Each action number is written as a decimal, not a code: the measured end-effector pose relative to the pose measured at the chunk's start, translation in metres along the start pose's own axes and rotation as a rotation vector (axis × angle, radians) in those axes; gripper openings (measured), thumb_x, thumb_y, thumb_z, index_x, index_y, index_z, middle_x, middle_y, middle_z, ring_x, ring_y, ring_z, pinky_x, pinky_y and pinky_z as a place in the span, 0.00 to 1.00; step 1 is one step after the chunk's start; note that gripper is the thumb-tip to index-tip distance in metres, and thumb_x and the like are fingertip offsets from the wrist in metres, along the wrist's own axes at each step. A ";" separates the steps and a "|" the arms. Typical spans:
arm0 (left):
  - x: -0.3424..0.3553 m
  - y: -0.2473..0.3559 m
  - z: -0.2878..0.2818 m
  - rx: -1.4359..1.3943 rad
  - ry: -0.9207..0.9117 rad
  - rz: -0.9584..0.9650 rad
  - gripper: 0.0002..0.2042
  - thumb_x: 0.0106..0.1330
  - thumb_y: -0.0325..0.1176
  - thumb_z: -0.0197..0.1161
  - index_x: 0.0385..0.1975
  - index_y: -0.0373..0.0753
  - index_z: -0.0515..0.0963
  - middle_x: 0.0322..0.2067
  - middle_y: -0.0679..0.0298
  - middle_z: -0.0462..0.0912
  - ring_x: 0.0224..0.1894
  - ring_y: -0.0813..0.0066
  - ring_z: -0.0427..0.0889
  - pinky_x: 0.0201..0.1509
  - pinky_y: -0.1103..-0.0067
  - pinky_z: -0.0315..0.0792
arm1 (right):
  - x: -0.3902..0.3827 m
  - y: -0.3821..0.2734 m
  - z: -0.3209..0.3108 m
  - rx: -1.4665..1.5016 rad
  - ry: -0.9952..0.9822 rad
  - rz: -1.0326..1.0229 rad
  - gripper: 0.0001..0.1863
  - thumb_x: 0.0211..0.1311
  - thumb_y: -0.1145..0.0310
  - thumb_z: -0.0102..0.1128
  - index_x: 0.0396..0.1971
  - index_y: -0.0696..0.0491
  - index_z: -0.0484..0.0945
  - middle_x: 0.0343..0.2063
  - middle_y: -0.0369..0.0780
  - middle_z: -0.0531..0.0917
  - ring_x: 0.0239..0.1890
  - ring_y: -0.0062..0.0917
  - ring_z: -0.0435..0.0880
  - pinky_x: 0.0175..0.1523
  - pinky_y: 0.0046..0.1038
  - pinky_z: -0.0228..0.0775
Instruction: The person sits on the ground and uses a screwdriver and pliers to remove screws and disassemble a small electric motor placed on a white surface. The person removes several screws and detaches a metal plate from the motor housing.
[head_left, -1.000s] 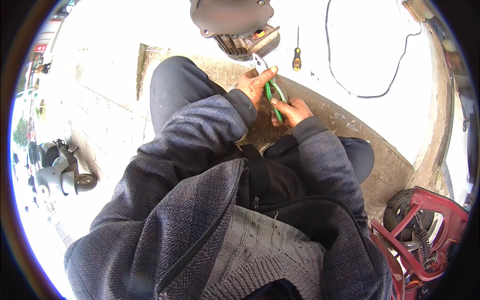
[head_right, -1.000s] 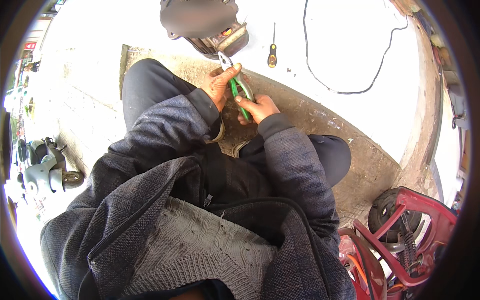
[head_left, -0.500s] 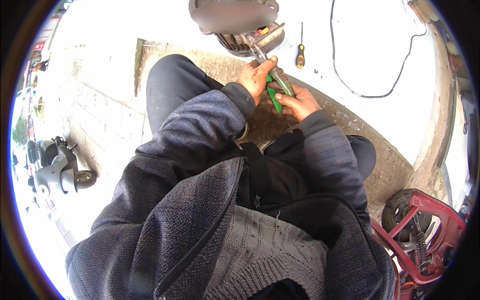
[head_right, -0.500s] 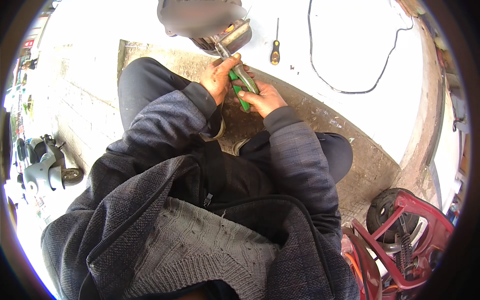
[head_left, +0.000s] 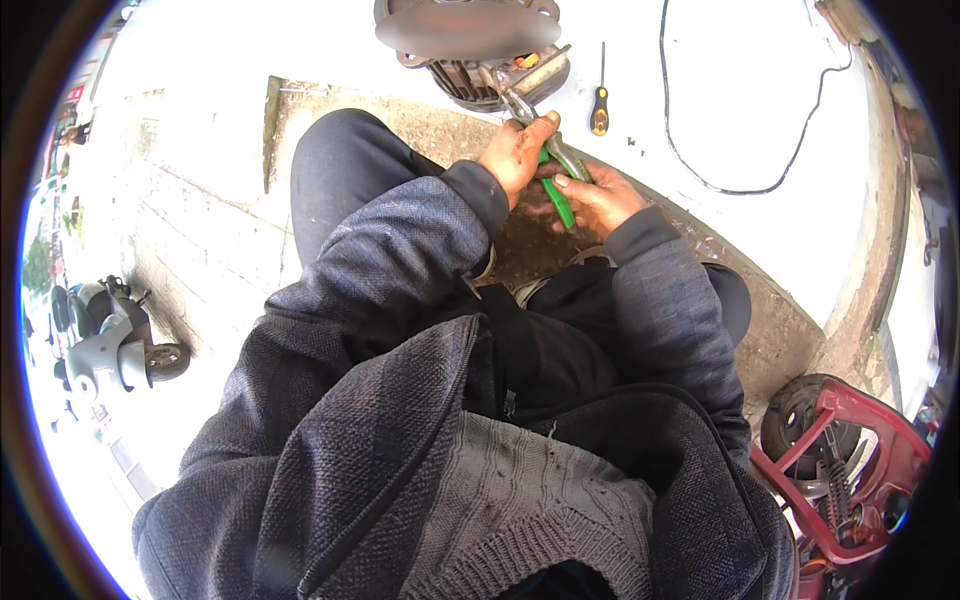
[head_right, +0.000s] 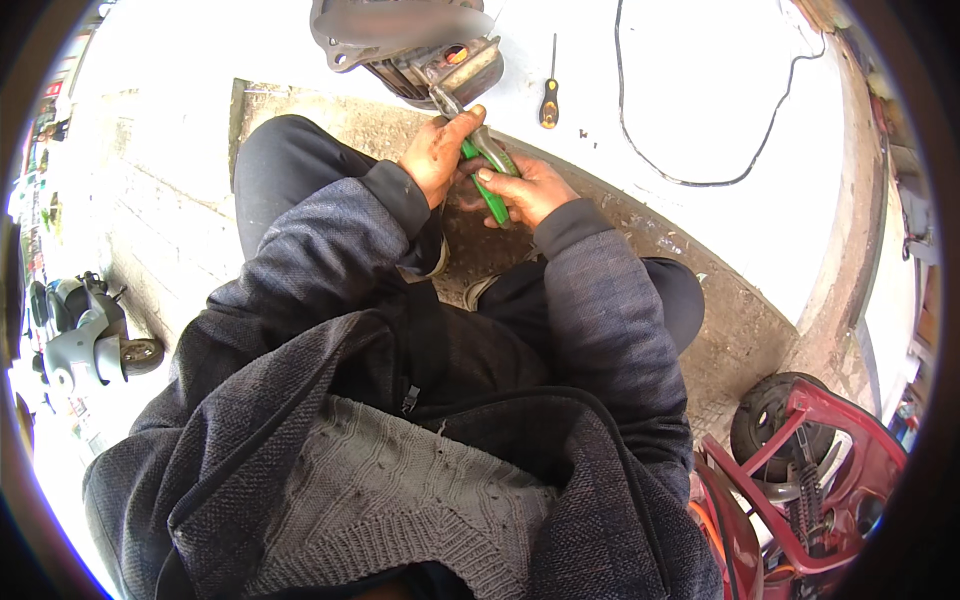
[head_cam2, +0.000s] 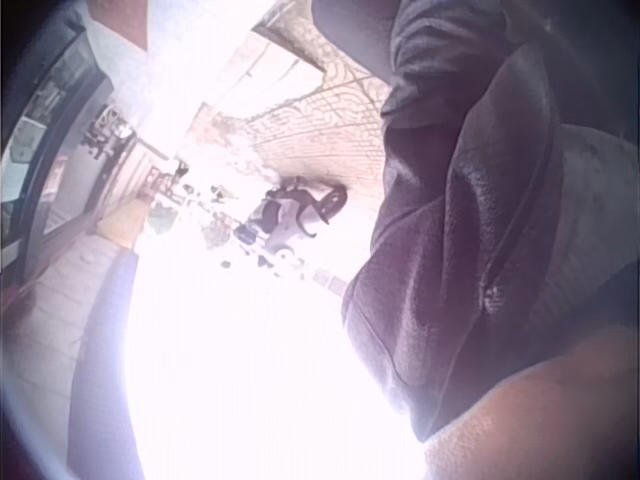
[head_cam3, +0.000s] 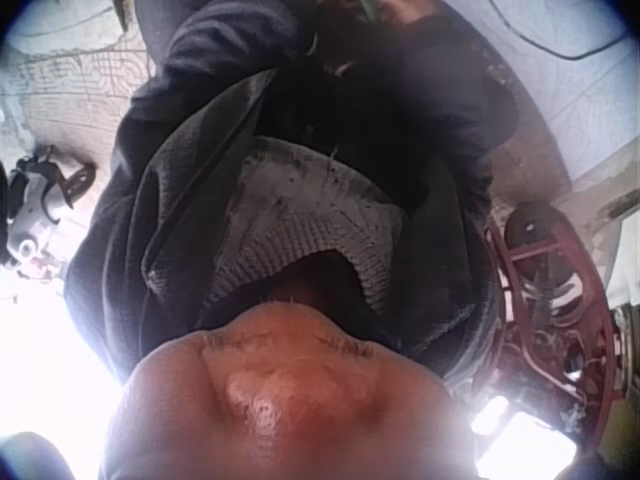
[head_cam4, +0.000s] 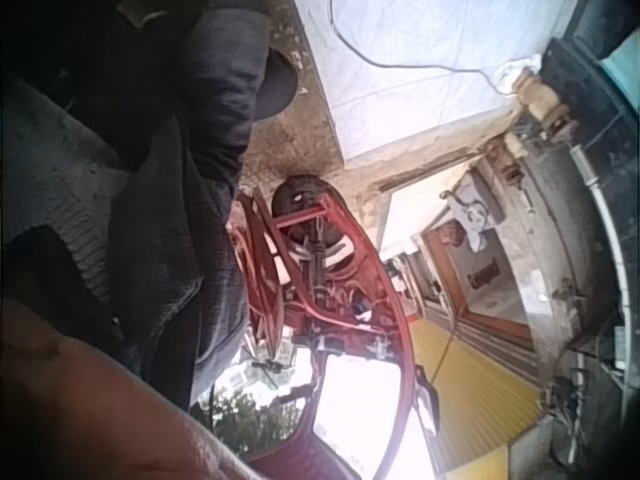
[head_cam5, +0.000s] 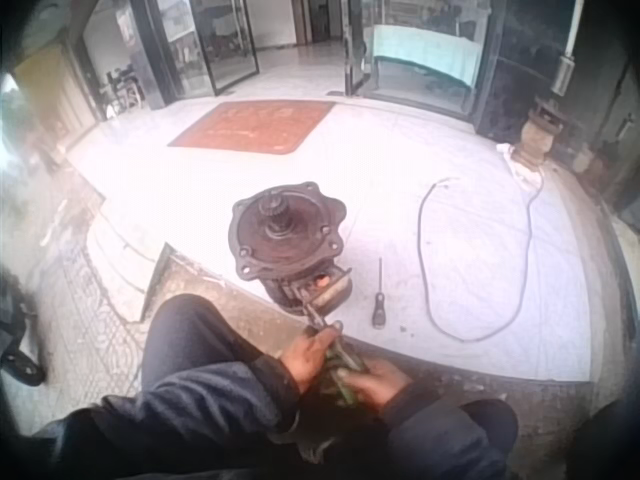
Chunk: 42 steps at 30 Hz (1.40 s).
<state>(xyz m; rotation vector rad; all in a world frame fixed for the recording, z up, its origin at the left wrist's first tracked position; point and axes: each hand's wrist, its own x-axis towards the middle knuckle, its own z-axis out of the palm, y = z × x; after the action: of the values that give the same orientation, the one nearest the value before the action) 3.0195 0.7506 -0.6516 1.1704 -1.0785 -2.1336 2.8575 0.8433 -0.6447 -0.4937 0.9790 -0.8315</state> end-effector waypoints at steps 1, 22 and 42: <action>0.001 -0.001 0.000 0.041 -0.004 0.013 0.20 0.72 0.45 0.59 0.51 0.32 0.73 0.36 0.57 0.83 0.35 0.72 0.85 0.37 0.78 0.78 | 0.001 -0.003 0.003 -0.008 0.010 0.013 0.19 0.71 0.62 0.60 0.56 0.55 0.77 0.48 0.36 0.85 0.43 0.29 0.88 0.42 0.29 0.80; -0.005 -0.006 0.003 -0.248 0.094 0.016 0.13 0.68 0.41 0.68 0.43 0.39 0.78 0.32 0.66 0.81 0.31 0.76 0.79 0.35 0.76 0.76 | 0.002 0.017 -0.004 0.287 -0.067 0.019 0.29 0.67 0.72 0.51 0.68 0.57 0.62 0.59 0.52 0.76 0.58 0.50 0.80 0.57 0.51 0.77; -0.001 0.004 0.021 -0.382 0.120 0.029 0.09 0.70 0.32 0.60 0.40 0.32 0.73 0.33 0.55 0.81 0.31 0.67 0.83 0.31 0.69 0.85 | 0.008 0.006 -0.016 0.255 -0.125 0.062 0.30 0.68 0.57 0.53 0.66 0.54 0.62 0.52 0.55 0.80 0.50 0.51 0.83 0.48 0.50 0.78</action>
<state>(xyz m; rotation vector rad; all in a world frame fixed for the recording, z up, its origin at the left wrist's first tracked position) 3.0024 0.7579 -0.6413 1.0741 -0.5957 -2.0961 2.8481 0.8404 -0.6609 -0.2906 0.7576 -0.8453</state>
